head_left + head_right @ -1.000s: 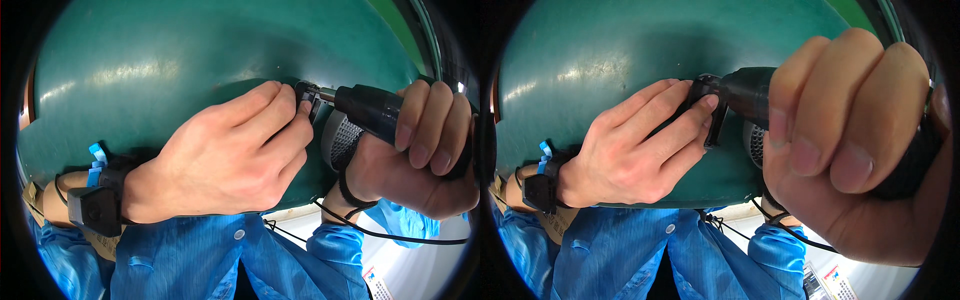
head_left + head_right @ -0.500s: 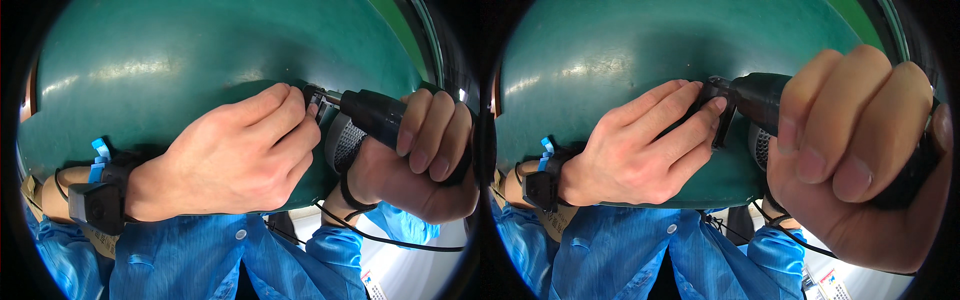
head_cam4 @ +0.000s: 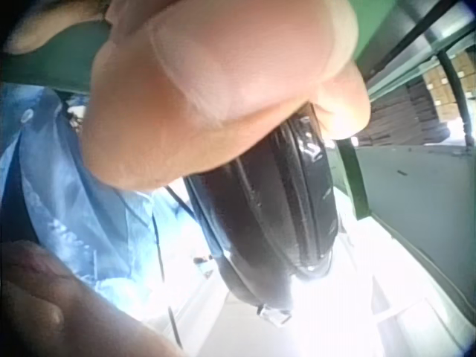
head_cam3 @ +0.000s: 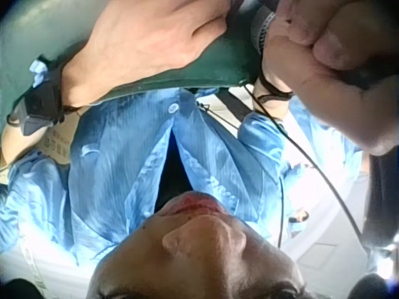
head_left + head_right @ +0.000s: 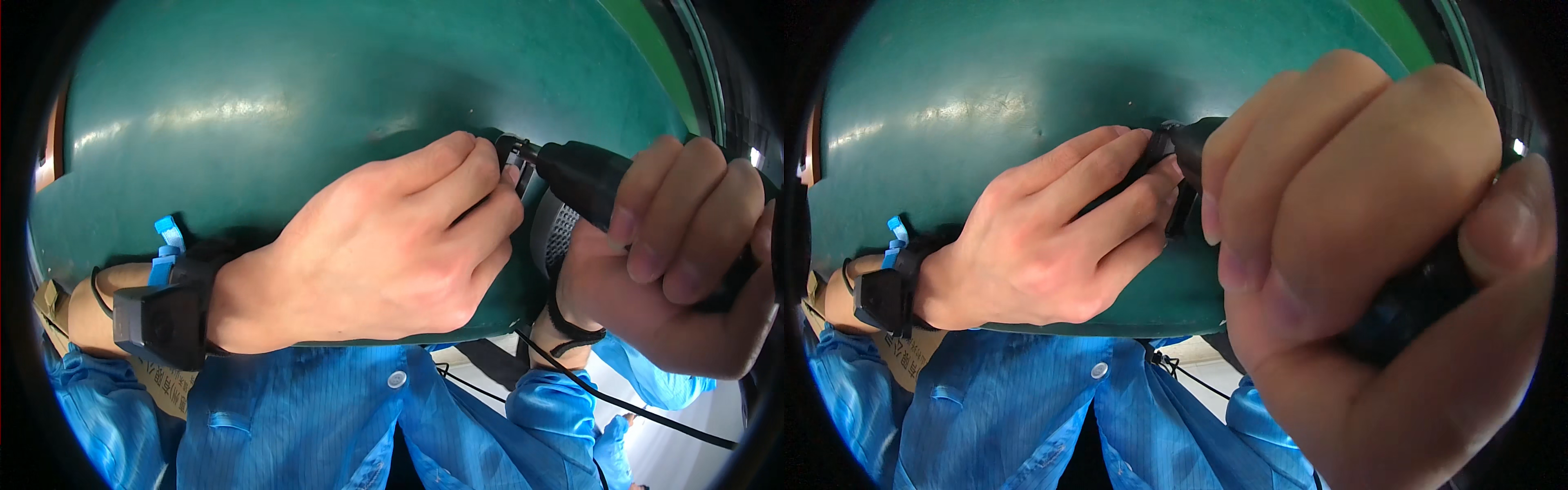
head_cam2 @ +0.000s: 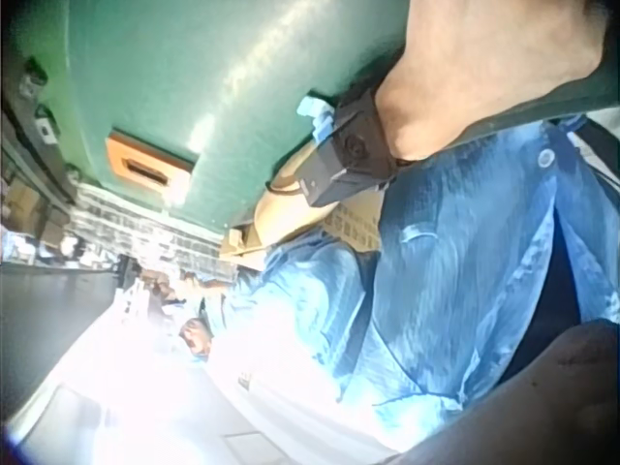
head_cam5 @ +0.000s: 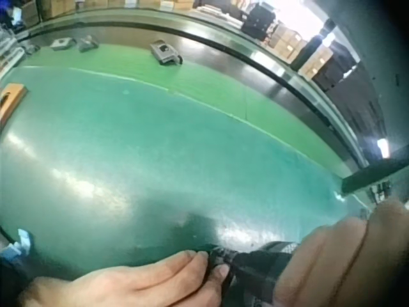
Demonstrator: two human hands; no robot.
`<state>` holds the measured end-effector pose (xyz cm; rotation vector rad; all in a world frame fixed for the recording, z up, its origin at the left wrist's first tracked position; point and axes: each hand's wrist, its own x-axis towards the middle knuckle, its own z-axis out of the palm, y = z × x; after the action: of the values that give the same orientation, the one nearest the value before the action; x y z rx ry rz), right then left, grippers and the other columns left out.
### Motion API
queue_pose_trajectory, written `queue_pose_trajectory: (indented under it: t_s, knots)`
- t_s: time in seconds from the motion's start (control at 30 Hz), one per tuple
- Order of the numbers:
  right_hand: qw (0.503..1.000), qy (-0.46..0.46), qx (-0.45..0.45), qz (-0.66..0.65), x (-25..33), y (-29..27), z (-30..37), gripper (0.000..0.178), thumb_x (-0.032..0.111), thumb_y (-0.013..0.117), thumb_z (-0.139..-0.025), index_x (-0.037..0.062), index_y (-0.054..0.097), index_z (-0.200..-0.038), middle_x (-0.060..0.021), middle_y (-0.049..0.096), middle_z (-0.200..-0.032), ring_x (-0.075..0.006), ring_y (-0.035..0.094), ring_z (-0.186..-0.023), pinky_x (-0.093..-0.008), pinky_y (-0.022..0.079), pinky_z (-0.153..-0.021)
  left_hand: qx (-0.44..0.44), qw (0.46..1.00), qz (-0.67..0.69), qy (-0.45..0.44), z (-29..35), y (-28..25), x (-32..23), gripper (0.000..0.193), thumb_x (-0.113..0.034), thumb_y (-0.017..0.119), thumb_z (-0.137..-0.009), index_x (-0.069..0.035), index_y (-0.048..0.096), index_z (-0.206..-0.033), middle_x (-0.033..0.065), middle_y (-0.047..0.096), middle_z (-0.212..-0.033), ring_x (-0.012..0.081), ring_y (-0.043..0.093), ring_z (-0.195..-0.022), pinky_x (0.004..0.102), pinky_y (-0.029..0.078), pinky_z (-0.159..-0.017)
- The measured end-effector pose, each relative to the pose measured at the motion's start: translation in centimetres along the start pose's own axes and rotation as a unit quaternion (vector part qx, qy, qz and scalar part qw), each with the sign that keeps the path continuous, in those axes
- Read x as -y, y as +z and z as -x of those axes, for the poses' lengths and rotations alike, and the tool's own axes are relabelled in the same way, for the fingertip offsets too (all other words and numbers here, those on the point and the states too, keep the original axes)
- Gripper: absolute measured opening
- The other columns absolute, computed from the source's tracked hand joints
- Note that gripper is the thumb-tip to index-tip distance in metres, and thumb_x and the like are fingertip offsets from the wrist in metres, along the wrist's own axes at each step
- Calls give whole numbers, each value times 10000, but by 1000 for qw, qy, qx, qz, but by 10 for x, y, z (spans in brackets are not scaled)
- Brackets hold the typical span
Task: The person picks up plastic housings from a conveyor belt and uses an electric screwdriver to drive screws into the components.
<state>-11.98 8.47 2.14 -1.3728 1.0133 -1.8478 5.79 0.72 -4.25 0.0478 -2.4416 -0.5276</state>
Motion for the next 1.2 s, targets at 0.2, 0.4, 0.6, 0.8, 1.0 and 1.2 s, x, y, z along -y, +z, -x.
queue_pose_trajectory:
  t_s: [0.2,0.4,0.6,0.8,1.0,1.2]
  knots:
    - [999,16,-30,-16,-1,-9,5,438,364,347,-1047,-10,555,-951,-59,511,-676,-175,425,-447,-308,438,-403,27,999,-2,17,1,-2,2,255,-137,642,-610,-3,686,-823,130,687,-1045,307,667,-979,393,600,-860]
    - [998,-27,-53,-27,57,-69,10,448,374,345,-1048,-7,550,-933,-64,510,-671,-178,418,-431,-308,437,-386,104,993,-26,50,-16,-4,3,272,-132,710,-681,3,713,-917,109,680,-1138,320,643,-1069,413,572,-876]
    - [997,-44,3,56,68,-84,34,401,328,337,-1026,28,595,-1089,-34,472,-647,-161,434,-486,-311,401,-431,155,986,38,56,-19,-12,10,450,-132,821,-615,15,714,-1027,109,659,-1192,401,579,-1238,547,526,-923]
    - [996,-42,-49,57,54,-72,45,406,294,320,-1012,85,624,-1181,-21,444,-638,-147,408,-475,-322,368,-440,186,979,70,56,-22,-16,13,497,-140,840,-597,20,712,-1049,126,660,-1171,417,572,-1255,501,525,-962]
    - [994,-27,-67,83,42,-63,38,354,285,348,-1003,79,617,-1103,-16,446,-631,-141,410,-478,-313,369,-446,201,975,84,48,-28,-21,23,478,-121,830,-612,19,714,-1054,141,670,-1162,428,589,-1241,483,540,-945]
    - [993,-22,-75,93,37,-62,32,313,277,376,-993,72,611,-1025,-11,448,-623,-134,412,-481,-305,370,-453,192,976,86,51,-33,-18,28,458,-115,822,-628,26,711,-1049,147,672,-1168,433,595,-1234,484,553,-922]
